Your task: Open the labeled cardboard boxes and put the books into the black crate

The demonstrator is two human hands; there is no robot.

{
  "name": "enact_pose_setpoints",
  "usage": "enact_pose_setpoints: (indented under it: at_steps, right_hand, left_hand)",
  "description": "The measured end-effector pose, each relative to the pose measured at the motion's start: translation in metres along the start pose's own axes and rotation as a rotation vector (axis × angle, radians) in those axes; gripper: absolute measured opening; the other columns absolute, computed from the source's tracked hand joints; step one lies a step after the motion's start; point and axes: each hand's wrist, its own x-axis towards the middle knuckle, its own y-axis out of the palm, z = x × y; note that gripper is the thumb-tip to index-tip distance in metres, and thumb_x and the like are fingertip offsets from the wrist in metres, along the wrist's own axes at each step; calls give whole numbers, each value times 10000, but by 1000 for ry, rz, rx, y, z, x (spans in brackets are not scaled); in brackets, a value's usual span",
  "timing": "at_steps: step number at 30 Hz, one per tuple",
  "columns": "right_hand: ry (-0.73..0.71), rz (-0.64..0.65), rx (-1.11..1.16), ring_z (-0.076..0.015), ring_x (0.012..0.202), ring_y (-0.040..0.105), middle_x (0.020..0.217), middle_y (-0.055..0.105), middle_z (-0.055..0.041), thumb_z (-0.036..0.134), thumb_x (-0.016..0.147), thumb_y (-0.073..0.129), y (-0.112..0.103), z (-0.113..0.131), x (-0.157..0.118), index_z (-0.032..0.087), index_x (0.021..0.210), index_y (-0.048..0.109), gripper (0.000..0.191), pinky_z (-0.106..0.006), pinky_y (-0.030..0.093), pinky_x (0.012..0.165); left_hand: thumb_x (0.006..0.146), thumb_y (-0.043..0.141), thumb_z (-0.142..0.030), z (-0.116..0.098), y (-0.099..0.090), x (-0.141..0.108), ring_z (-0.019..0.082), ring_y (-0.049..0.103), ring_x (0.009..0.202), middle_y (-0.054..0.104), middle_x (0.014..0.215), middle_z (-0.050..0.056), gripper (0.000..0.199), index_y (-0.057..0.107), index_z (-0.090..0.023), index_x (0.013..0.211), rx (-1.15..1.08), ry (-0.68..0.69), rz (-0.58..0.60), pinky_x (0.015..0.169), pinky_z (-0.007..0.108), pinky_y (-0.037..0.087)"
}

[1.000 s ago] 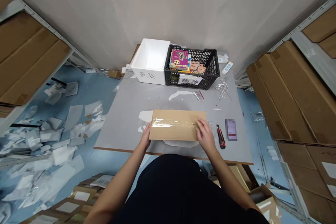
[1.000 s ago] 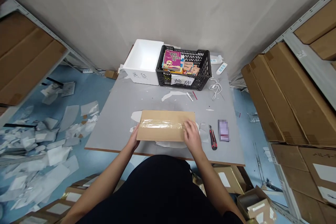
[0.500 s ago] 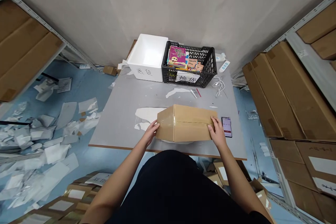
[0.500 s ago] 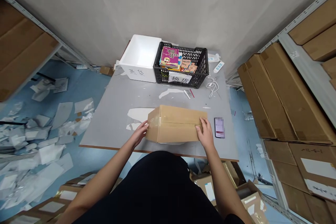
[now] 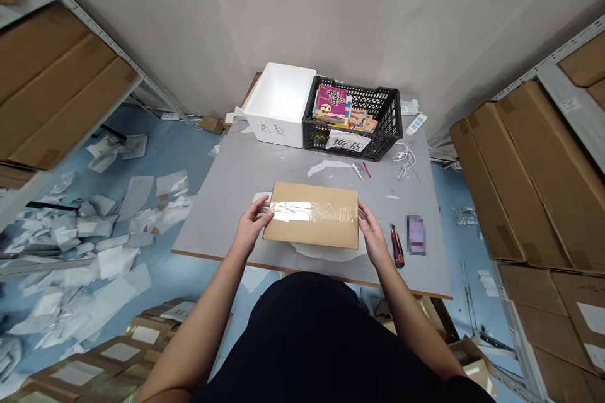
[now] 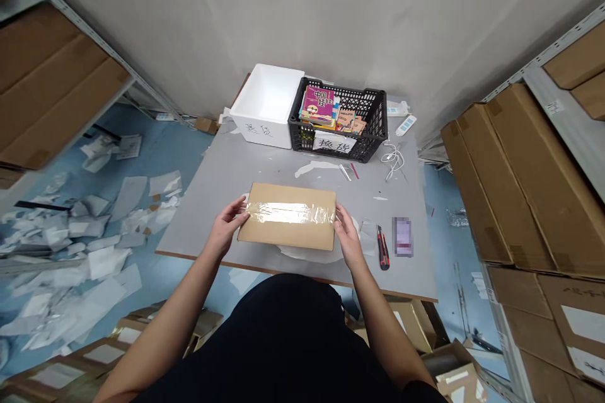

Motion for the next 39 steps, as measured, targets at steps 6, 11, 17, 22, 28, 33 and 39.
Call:
enact_pose_setpoints:
  at_steps: [6,11,17,22,28,33,39]
  right_hand:
    - [-292,125,-598,-301,1333,421,1404,493,-87,461,894,526,9,41,-3,299,1371,511,503,-507,342,1119]
    - [-273,143,-684,-333,1307,428,1363,511,-100,461,866,566,5,41,-8,288,1347,533,512,-533,354,1096]
    - [-86,-115,-817,-321,1220,487,1284,507,-141,509,891,490,-62,17,-11,244,1341,522,523,-523,399,1037]
    - [-30,-231,-699,-291,1187,507,1227,543,-122,525,897,467,-111,-15,-12,238,1267,561,478,-505,396,1032]
    - [-39,-313,-583,-294,1190,495,1237,547,-133,573,872,476,-131,-48,-9,207,1249,562,533,-529,362,1058]
    - [87,-187,-286,-285,1299,454,1390,507,-115,635,847,500,-97,-71,-8,235,1302,548,607,-495,331,1110]
    - [242,-61,64,-257,1283,506,1376,558,-102,600,921,384,-23,-66,-3,240,1352,522,578,-463,413,1062]
  left_hand:
    - [735,759,-363,-5,7,-1,201,570,1078,630,1213,85,535,632,-240,1240,-81,14,50,950,345,460]
    - [778,718,-383,6,22,-1,231,601,1070,624,1233,115,518,606,-231,1260,-185,-13,147,882,369,506]
    - [746,719,-476,52,37,8,255,575,1144,578,1284,130,583,588,-221,1253,-40,-235,49,871,368,517]
    - [743,722,-512,81,59,1,277,562,1186,578,1303,144,607,585,-220,1258,-40,-385,147,921,385,489]
    - [683,779,-448,88,76,-2,279,559,1177,620,1234,141,713,557,-198,1313,-127,-336,220,979,402,440]
    - [694,756,-449,79,40,-1,232,567,1119,608,1205,102,680,569,-221,1307,-38,-180,24,973,370,436]
    - [716,740,-446,56,-13,-3,201,577,1026,616,1162,79,601,611,-242,1267,137,-63,-85,897,338,471]
